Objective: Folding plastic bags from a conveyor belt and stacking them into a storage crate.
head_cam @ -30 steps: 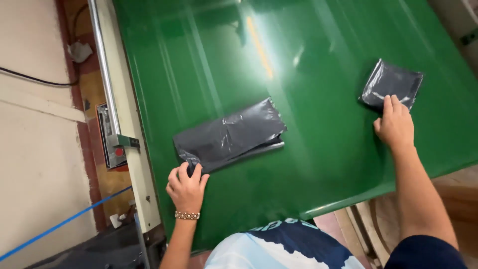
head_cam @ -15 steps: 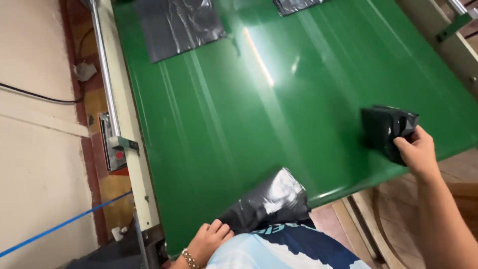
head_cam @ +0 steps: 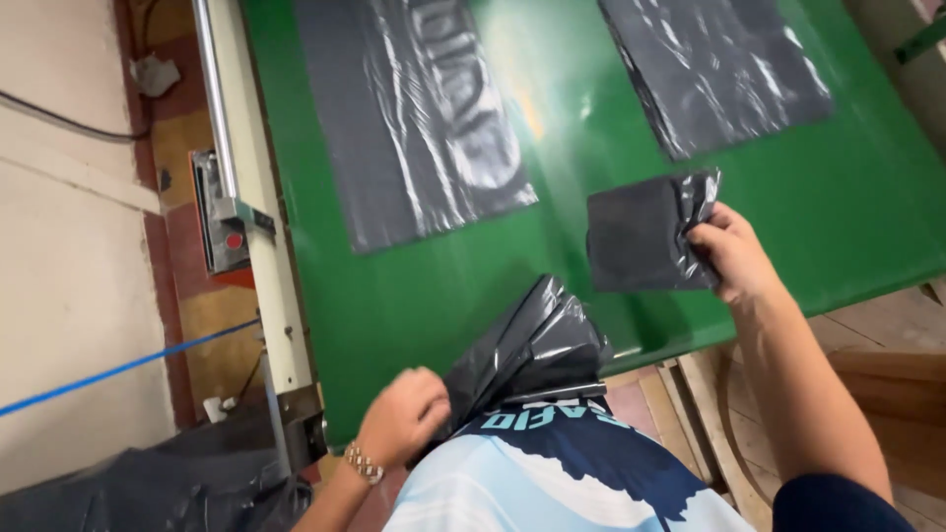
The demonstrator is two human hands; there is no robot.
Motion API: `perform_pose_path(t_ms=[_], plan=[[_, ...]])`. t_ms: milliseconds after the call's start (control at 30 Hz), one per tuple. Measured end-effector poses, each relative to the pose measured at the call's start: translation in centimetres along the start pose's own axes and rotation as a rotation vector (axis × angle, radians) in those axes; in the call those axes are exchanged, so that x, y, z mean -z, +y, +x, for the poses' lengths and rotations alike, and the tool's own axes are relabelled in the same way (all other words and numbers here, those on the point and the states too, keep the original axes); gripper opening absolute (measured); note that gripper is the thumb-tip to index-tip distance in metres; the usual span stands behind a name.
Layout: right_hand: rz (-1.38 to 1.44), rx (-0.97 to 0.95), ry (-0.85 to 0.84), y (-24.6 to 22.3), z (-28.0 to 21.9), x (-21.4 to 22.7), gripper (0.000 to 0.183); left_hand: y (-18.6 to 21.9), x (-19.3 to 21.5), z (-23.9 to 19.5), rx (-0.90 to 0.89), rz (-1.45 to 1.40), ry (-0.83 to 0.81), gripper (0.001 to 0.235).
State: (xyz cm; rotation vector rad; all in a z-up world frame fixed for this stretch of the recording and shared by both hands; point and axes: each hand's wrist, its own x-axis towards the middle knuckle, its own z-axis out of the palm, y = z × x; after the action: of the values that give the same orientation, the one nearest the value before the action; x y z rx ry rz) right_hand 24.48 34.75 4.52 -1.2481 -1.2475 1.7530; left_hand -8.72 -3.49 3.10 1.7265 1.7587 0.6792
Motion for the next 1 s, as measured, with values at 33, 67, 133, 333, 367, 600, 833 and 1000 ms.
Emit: perform_pose_path(t_ms=[33,67,133,333,367,600,833,1000], plan=[[-0.005,-0.007,-0.006,-0.8,0.2,-0.3,0.03,-1.1,-0.7,0.4,0.009,-0.005,0.002,0.028],[-0.117,0.115,0.016,-1.5,0.3,-0.5,0.025,-2.2,-1.3,0.8,0.138,0.065,0.029,0.028],[-0.232,0.234,0.034,-4.0,-0.2,-1.1,0.02,-2.2,-1.2,2.0,0.271,0.132,0.056,0.034],[-1.525,0.648,0.256,-5.0,-1.5,-3.2,0.042,-0.3,-2.8,2.3,0.396,0.114,-0.285,0.031],[-1.662,0.516,0.183,-3.6,-1.8,-3.6,0.045,-0.5,-3.7,1.6,0.276,0.141,-0.201,0.027],[-0.652,0.301,-0.554,0.9,-5.6,-9.2,0.071,-0.8,-3.1,1.5,-0.111,0.02,-0.082,0.02],[-0.232,-0.128,-0.791,1.9,-8.3,-10.8,0.106,0.7,1.4,4.3,-0.092,-0.073,0.009,0.025],[-0.304,-0.038,-0.609,-2.4,-7.4,-12.2,0.041,1.5,5.9,8.7,0.086,-0.205,-0.116,0.027]])
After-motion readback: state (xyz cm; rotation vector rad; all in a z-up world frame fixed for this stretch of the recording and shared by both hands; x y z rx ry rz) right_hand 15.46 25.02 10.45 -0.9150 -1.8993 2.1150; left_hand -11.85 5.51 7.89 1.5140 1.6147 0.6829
